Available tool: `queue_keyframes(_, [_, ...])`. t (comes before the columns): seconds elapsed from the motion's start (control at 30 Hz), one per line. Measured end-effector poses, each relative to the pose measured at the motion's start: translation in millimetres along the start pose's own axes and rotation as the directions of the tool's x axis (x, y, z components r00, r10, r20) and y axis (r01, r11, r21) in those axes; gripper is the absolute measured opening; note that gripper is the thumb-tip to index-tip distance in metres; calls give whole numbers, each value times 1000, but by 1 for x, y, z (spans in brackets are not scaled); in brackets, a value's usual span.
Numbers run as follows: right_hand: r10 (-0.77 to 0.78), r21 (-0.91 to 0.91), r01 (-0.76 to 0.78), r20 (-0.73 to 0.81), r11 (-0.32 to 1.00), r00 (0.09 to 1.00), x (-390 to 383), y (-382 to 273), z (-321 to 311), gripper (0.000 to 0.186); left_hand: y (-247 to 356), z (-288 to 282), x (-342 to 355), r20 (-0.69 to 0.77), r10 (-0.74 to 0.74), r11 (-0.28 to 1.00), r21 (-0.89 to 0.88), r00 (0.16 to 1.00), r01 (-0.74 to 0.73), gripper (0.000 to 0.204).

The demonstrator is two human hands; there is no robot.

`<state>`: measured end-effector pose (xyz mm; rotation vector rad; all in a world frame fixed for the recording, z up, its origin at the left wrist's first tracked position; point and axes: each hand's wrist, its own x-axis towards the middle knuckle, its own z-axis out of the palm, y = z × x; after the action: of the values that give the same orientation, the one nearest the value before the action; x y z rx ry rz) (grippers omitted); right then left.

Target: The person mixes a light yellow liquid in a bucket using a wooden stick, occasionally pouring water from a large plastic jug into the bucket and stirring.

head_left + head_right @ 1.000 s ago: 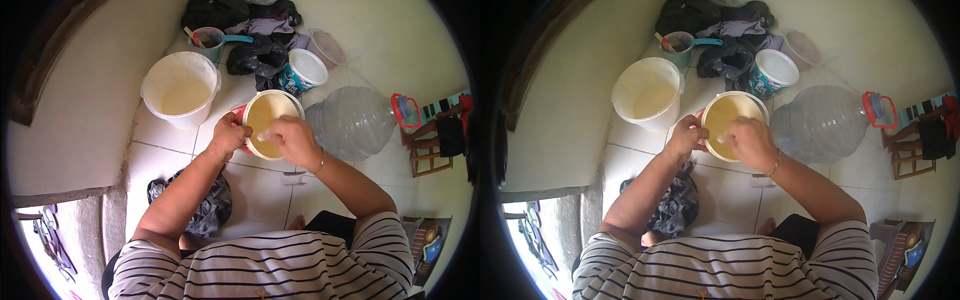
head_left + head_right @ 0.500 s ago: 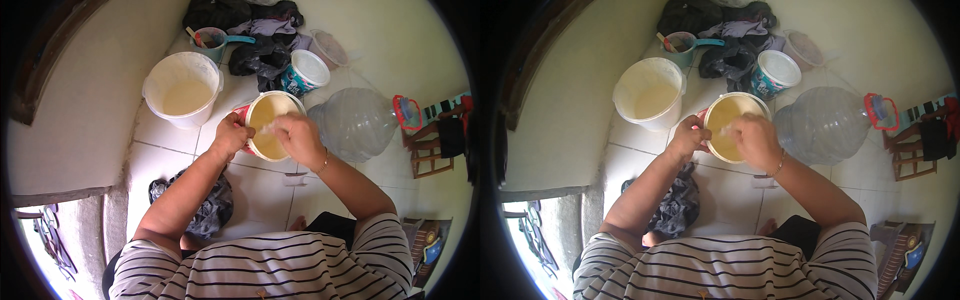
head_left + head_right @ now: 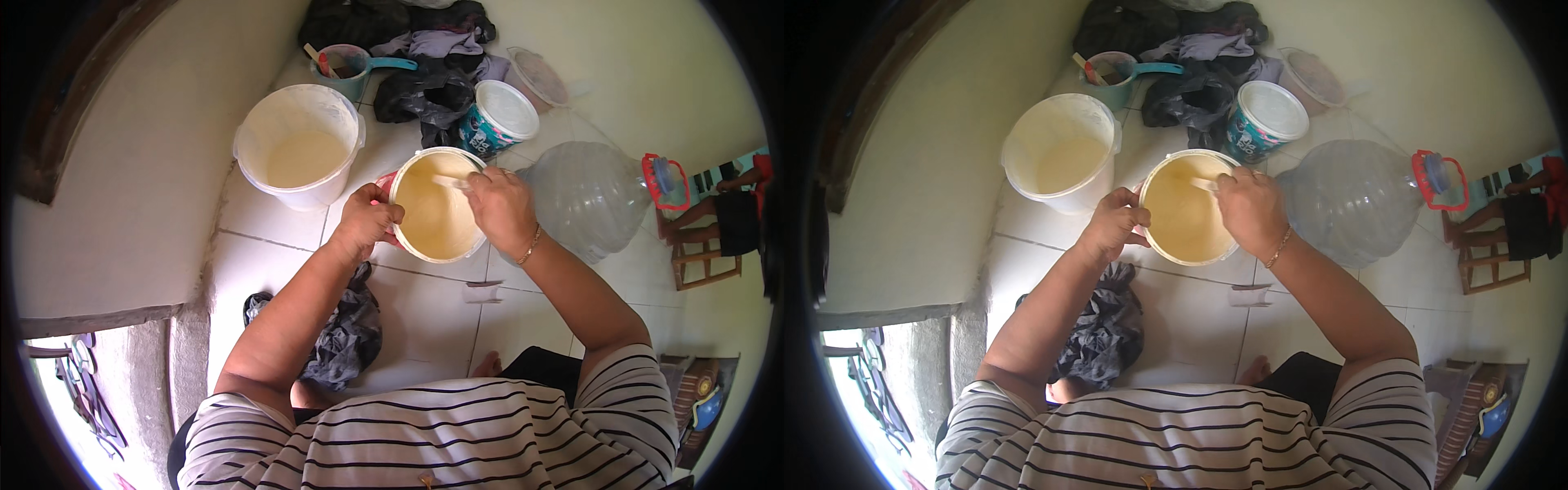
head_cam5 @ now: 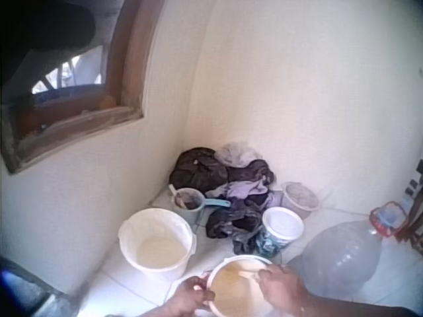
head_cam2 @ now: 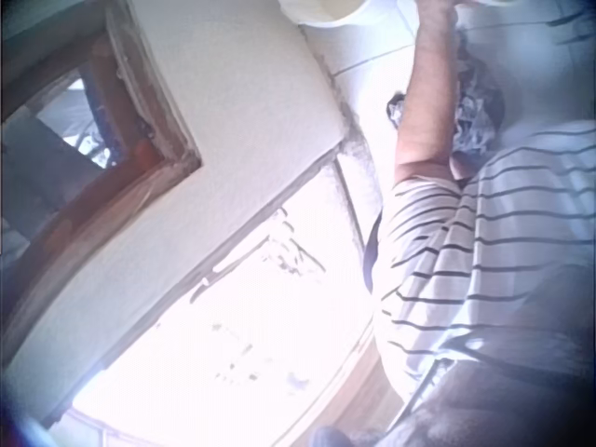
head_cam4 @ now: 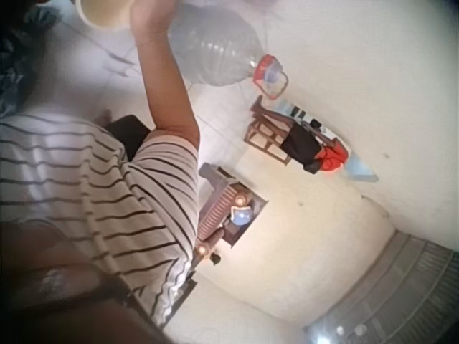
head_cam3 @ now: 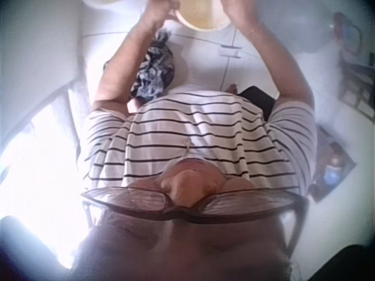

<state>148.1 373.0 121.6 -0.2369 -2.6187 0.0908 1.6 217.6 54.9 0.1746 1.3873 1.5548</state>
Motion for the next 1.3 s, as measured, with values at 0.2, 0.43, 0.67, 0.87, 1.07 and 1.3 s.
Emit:
queue_keyframes(0.2, [23, 82, -59, 384, 995, 923, -23, -9, -16, 11, -7, -7, -5, -30, -19, 999, -41, 999, 18, 22])
queue_keyframes(0.43, [-42, -187, 62, 106, 980, 993, 20, -21, -60, 7, -19, -21, 4, 49, 26, 956, -294, 998, -10, 18])
queue_keyframes(0.67, [-187, -125, 228, 271, 966, 944, 18, -38, -60, 1, -12, -4, 4, 117, 116, 909, -412, 986, -58, 18])
queue_keyframes(0.87, [-105, -331, 139, 119, 933, 987, 31, -27, -77, 5, -5, -1, 0, 120, 212, 900, -411, 970, -146, 20])
queue_keyframes(1.07, [-186, -178, 200, 96, 963, 978, 27, -37, -61, 4, 4, 2, -5, 113, 254, 889, -418, 961, -186, 22])
queue_keyframes(1.3, [-145, -284, 162, 79, 945, 986, 29, -30, -99, 8, 4, 4, -12, 49, 217, 897, -403, 975, -179, 22])
